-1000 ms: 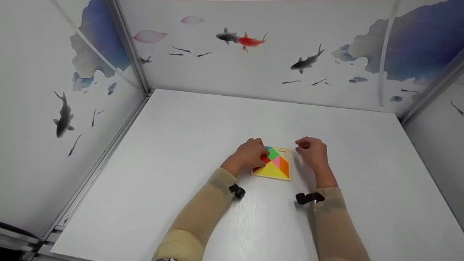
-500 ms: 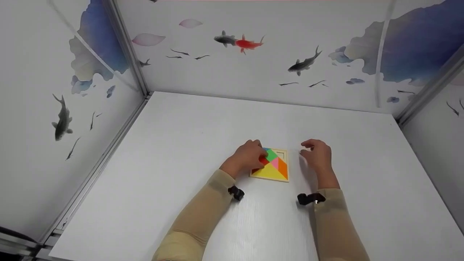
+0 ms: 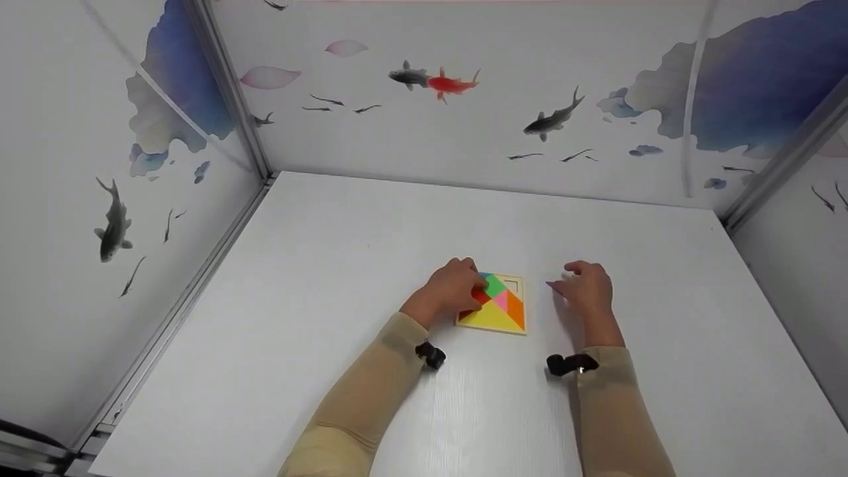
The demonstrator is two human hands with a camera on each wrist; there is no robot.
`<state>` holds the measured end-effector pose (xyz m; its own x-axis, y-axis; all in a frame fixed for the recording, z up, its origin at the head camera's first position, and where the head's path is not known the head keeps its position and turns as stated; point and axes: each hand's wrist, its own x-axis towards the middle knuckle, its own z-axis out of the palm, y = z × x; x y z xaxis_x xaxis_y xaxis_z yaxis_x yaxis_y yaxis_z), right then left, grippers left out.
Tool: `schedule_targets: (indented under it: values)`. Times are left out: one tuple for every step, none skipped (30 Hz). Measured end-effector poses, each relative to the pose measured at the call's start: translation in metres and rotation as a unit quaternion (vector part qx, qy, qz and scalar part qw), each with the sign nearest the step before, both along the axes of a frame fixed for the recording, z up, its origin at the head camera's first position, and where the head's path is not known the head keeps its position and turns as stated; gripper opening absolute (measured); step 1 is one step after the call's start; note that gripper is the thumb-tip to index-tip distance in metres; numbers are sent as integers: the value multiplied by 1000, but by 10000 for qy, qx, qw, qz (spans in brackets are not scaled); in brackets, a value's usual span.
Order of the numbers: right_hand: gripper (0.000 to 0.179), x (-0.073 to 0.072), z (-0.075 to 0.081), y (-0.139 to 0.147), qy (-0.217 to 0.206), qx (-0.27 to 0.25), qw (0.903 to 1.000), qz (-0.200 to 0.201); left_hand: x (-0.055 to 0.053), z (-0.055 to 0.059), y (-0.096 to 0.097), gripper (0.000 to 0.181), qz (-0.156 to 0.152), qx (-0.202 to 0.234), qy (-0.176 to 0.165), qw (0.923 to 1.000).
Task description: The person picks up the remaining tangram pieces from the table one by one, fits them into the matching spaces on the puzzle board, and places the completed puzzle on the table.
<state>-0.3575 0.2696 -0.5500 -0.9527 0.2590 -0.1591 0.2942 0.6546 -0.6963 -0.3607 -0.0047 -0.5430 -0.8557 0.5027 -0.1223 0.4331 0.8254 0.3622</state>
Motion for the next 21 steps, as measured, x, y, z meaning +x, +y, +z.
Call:
schedule_targets:
  values:
    - [54,0,0,1,-57,3,10000,5,0,0,0,45,-3,-1,-7,10000]
    - [54,0,-1,1,-113,-18,9999,2,0,0,0,44,-25,-23,4,10000]
    - [54,1,-1,1,-146,4,9999,27,-1,0,0,44,-50,-58,21,10000]
    - [53,1,-1,2,-158,40,9998,65,-1,0,-1,43,-76,-83,50,9999]
    - [52,2,-1,2,-163,72,9998,91,-1,-1,-1,42,-105,-97,63,9999]
    - [51,2,-1,2,-158,115,9997,112,-1,-1,-1,42,-124,-117,70,9998]
    - [50,3,-1,2,-160,140,9997,113,-2,-1,-1,41,-135,-125,69,9998]
    - [49,4,-1,1,-161,157,9997,108,-2,-1,-1,40,-147,-120,69,9998]
    - [49,4,-1,1,-171,160,9997,90,-1,-1,-1,40,-138,-97,57,9998]
    - [48,4,-1,0,-186,147,9997,57,-1,-1,-1,41,-130,-65,47,9999]
    - [47,5,-1,-1,-225,105,9997,5,-1,-1,-1,41,-123,-39,38,9999]
    - [46,5,-1,-2,-266,63,9996,-41,-1,-1,-1,41,-113,-26,36,9999]
    - [45,5,-2,-3,-307,14,9995,-93,-1,-1,-2,41,-103,0,26,9999]
    - [44,6,-2,-3,-339,-33,9993,-140,0,-1,-2,42,-100,7,32,9999]
    - [43,6,-2,-3,-343,-57,9993,-164,0,-1,-2,42,-102,8,39,9999]
    - [41,6,-3,-3,-333,-57,9993,-170,0,-1,-2,42,-100,16,36,9999]
    - [41,6,-3,-3,-335,-72,9993,-170,0,-1,-2,42,-99,17,37,9999]
    - [39,6,-3,-2,-311,-48,9994,-142,0,-1,-2,42,-101,18,41,9999]
    - [38,6,-3,-2,-285,-30,9995,-116,0,-1,-2,42,-107,17,51,9999]
    - [38,6,-3,-1,-255,-8,9996,-75,-1,-1,-2,42,-110,9,64,9999]
    - [37,6,-3,0,-219,24,9998,-35,-1,-2,-1,41,-113,6,75,9999]
